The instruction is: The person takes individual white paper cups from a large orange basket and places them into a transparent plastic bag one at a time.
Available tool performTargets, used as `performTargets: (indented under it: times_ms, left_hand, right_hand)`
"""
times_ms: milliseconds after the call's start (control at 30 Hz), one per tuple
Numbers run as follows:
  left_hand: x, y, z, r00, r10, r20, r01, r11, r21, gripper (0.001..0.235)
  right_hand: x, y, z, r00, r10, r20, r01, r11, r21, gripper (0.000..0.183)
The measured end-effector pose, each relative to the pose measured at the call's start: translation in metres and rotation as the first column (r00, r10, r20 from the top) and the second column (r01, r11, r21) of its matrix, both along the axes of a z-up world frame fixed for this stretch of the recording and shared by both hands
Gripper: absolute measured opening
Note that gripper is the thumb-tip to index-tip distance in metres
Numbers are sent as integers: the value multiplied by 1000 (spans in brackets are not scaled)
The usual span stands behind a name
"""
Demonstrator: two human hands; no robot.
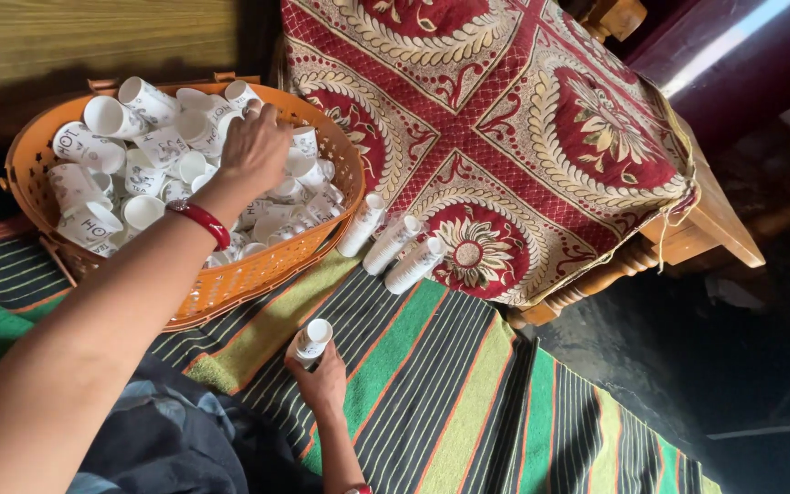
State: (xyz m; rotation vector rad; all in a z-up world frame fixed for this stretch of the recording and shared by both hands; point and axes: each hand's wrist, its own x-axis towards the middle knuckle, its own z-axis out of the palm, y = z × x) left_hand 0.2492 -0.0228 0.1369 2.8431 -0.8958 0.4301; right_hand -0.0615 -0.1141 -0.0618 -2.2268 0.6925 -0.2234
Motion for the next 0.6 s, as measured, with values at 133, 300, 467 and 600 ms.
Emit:
performTargets:
  times_ms: [133,300,467,600]
  left_hand:
    - [18,4,-50,1000,4,12,-5,997,71,63]
    - [29,10,-62,998,-50,-49,54,995,89,84]
    - [13,9,-42,990,-24,-140,43,991,131,61]
    - [22,4,-50,999,-37,-26,40,989,145,45]
  right_hand:
    - [-1,1,9,1000,-9,-27,9,1000,27,64]
    - [1,0,3,1000,-11,-21,11,1000,4,66]
    - [-2,2,11,1000,-1,-21,1,999,35,66]
    - [1,0,2,999,-9,-48,10,1000,12,66]
